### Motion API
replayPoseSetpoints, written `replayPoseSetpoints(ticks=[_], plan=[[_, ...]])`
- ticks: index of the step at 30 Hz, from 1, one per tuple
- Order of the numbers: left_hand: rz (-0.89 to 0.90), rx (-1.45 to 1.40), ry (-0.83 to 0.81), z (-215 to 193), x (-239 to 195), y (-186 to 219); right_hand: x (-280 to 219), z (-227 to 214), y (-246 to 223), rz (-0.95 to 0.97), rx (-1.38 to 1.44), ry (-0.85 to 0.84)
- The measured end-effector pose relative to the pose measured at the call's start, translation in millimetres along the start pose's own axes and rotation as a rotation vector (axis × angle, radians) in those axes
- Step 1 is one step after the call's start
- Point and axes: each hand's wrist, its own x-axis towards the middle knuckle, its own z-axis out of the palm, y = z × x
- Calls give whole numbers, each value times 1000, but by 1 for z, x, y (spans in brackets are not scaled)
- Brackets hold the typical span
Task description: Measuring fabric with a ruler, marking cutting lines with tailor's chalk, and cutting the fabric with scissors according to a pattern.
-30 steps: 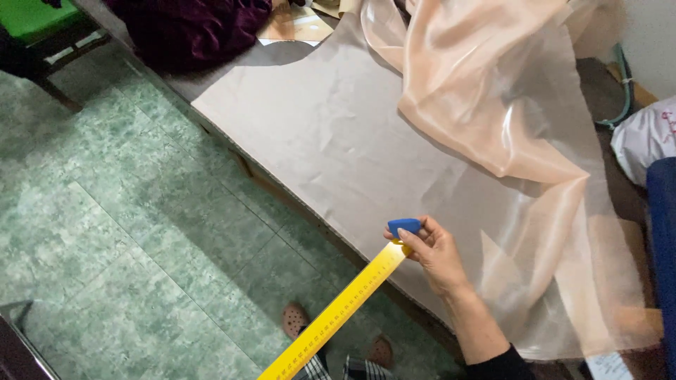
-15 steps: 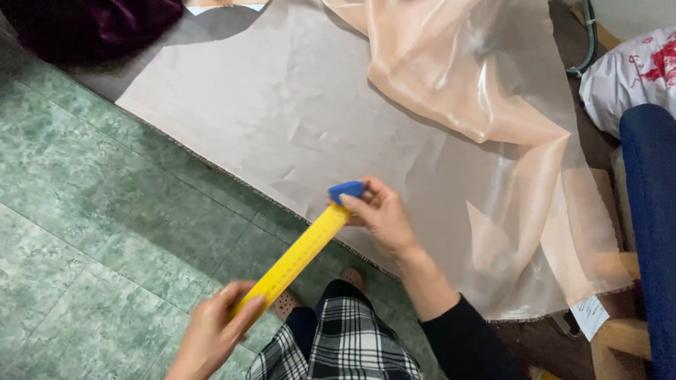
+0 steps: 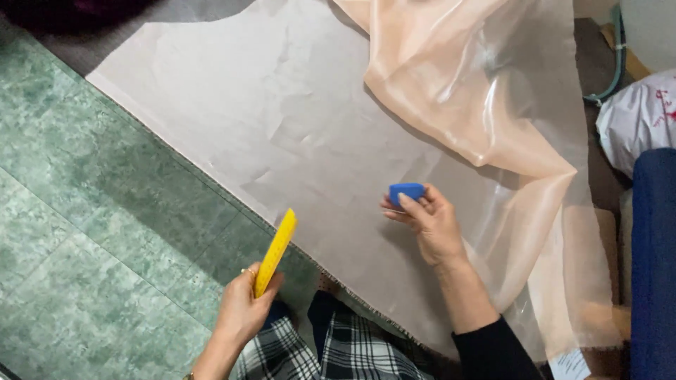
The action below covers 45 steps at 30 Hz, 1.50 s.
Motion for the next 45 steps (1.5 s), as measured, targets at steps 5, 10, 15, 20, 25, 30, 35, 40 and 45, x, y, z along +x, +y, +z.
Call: replayPoseSetpoints(ticks=[5,10,15,20,25,30,35,40,45], plan=[[-18,-118,-74,40,0,13,15,-36,-2,26,-30,55],[-9,-166,-143,60,1,30,16,-31,-10,72,-43,95],[-16,-196,-194,60,-4,44,10,-25,-6,78,-52,74],[43,-252,-144,67,-6,35,5,-22,0,92,-47,29],[51,-234,-131,68,-4,41,10,-22,9,84,-26,-4],[59,-272,-111,72,-3,38,11,-21,8,83,-29,-6],[94,-203,-92,77,-1,26,22,-25,0,51,-29,11],[72,-176,-122,76,4,28,69,-47,-20,-30,-95,17],[-118,-239,-196,66,0,39,107,-54,-45,21,-243,4]])
